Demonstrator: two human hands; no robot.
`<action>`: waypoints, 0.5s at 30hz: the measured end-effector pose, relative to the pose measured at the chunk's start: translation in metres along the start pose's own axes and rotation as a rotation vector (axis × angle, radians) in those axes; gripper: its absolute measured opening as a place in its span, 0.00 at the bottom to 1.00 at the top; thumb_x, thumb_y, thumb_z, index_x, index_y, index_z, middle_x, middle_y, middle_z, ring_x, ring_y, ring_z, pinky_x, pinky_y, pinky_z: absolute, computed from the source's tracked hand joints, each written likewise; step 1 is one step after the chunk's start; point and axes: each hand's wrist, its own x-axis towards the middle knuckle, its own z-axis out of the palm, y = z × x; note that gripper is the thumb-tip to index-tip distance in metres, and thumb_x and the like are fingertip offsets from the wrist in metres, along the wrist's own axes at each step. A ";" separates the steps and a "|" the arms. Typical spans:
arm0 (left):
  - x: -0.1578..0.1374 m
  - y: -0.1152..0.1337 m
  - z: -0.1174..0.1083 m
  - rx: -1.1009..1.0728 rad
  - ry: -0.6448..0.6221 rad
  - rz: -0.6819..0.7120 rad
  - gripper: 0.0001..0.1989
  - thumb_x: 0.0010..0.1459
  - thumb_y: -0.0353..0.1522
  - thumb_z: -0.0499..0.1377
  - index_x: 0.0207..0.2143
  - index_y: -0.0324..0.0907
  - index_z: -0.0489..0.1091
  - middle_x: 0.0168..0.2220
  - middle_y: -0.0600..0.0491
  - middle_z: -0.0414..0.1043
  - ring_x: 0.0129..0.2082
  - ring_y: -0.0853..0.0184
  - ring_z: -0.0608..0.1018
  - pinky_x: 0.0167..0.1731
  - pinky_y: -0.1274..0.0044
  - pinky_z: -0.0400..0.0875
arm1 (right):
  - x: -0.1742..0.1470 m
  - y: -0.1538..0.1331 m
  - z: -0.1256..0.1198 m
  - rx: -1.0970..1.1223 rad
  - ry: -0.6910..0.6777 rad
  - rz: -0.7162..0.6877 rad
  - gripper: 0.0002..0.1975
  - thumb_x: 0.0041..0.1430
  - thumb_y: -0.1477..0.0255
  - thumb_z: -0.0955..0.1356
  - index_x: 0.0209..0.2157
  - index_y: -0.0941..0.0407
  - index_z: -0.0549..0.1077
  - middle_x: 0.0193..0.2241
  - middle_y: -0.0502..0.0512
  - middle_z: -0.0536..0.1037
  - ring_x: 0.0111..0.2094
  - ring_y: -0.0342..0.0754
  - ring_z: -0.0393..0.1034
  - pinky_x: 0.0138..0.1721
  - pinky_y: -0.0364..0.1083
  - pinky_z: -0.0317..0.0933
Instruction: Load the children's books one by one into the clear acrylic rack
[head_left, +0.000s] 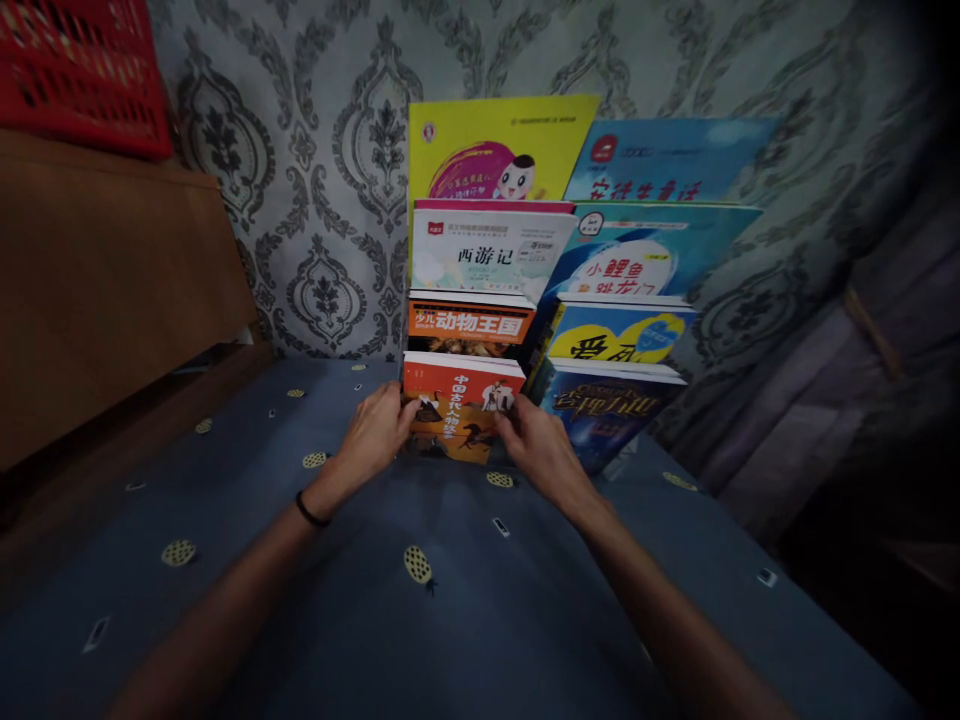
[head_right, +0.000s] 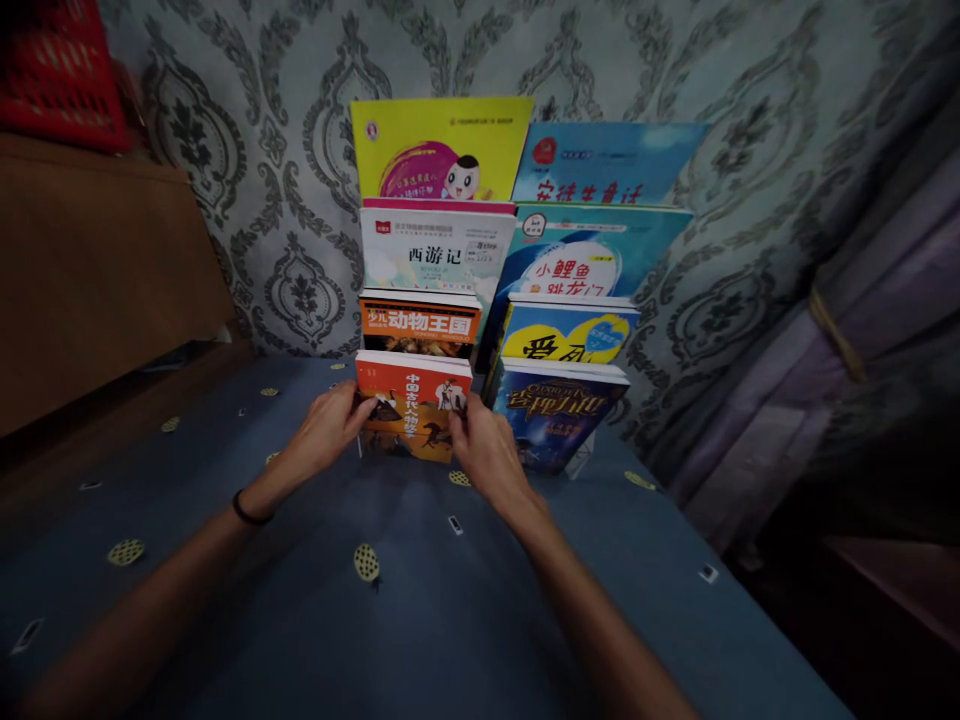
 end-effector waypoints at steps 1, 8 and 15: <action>0.000 0.000 -0.001 -0.014 0.020 0.012 0.04 0.68 0.33 0.54 0.38 0.42 0.65 0.39 0.46 0.76 0.42 0.58 0.80 0.41 0.69 0.73 | 0.000 -0.001 -0.001 0.000 0.005 -0.007 0.12 0.62 0.70 0.62 0.42 0.58 0.73 0.25 0.58 0.77 0.25 0.51 0.70 0.27 0.46 0.54; -0.001 0.004 -0.010 -0.130 0.108 0.051 0.01 0.66 0.31 0.54 0.40 0.43 0.62 0.36 0.49 0.74 0.39 0.59 0.79 0.39 0.70 0.73 | -0.005 -0.008 -0.009 -0.001 0.138 -0.048 0.13 0.64 0.69 0.59 0.43 0.57 0.73 0.30 0.61 0.80 0.26 0.52 0.72 0.28 0.47 0.54; 0.000 0.002 -0.008 -0.167 0.105 0.072 0.01 0.66 0.29 0.53 0.39 0.43 0.63 0.37 0.48 0.75 0.39 0.60 0.79 0.39 0.69 0.73 | -0.006 -0.007 -0.011 -0.020 0.162 -0.042 0.10 0.65 0.68 0.60 0.38 0.55 0.71 0.28 0.60 0.80 0.26 0.53 0.72 0.26 0.47 0.54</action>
